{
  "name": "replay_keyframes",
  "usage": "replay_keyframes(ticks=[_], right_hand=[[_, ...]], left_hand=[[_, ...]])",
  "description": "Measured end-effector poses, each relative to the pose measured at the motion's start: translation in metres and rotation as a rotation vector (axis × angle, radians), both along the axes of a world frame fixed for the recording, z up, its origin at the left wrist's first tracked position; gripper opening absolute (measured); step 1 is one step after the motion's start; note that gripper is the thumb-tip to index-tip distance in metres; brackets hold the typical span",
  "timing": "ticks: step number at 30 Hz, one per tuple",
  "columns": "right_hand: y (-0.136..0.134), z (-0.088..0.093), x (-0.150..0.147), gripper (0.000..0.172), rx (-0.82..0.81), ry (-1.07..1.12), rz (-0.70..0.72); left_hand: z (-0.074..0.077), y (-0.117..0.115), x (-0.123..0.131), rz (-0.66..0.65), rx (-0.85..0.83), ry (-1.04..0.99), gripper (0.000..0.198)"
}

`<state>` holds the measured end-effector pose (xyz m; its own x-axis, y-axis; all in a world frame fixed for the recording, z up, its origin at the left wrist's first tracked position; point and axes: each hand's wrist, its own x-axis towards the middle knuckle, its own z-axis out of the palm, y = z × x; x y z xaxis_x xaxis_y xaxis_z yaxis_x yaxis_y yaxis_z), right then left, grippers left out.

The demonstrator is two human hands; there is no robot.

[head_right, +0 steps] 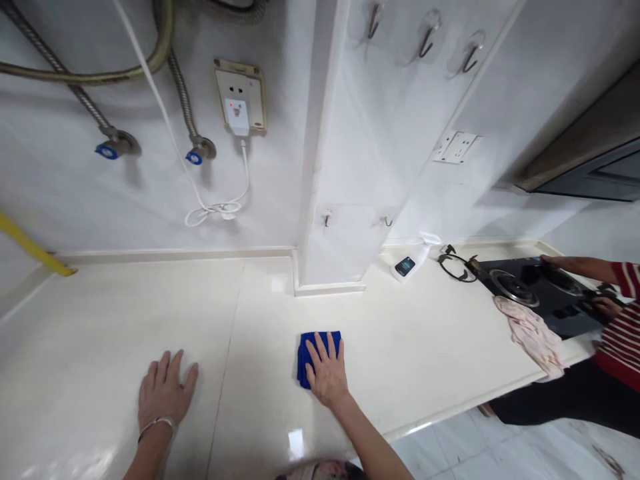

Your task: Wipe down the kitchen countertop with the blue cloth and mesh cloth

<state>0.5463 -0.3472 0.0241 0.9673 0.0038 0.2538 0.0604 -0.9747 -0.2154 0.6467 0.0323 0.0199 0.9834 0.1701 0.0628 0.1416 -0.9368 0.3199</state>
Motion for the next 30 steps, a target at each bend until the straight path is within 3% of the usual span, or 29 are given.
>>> replay_keyframes(ticks=[5,8,10,12,16,19,21,23,26,30], right_hand=[[0.008,-0.017,-0.004,0.067,-0.050,0.076,-0.025],[-0.014,-0.021,-0.003,0.073,-0.077,0.089,0.073],[-0.041,-0.021,0.002,0.070,-0.099,0.104,0.066],[-0.074,-0.021,0.013,0.064,-0.118,0.122,-0.055],[-0.133,-0.014,0.047,0.062,-0.141,0.147,-0.482],[-0.145,-0.005,0.079,0.067,-0.160,0.159,-0.733],[-0.128,0.001,0.100,0.066,-0.177,0.189,-0.790],[-0.094,0.004,0.118,0.067,-0.176,0.230,-0.746],[-0.021,0.005,0.135,0.071,-0.105,0.284,-0.519],[0.068,0.006,0.136,0.078,0.048,0.287,-0.054]], left_hand=[[-0.005,0.004,0.003,-0.010,-0.008,-0.014,0.085],[-0.006,0.006,0.003,-0.001,-0.006,-0.013,0.088],[-0.008,0.007,0.003,0.004,-0.006,-0.015,0.089],[-0.009,0.008,0.004,0.008,-0.013,-0.023,0.088],[-0.009,0.008,0.004,-0.003,-0.021,-0.060,0.088],[-0.010,0.007,0.003,-0.011,-0.006,-0.093,0.085],[-0.012,0.008,0.004,-0.009,0.005,-0.103,0.084],[-0.016,0.009,0.005,-0.016,0.018,-0.101,0.083],[-0.019,0.012,0.006,-0.034,0.035,-0.102,0.082],[-0.017,0.014,0.007,-0.022,0.041,-0.083,0.085]])
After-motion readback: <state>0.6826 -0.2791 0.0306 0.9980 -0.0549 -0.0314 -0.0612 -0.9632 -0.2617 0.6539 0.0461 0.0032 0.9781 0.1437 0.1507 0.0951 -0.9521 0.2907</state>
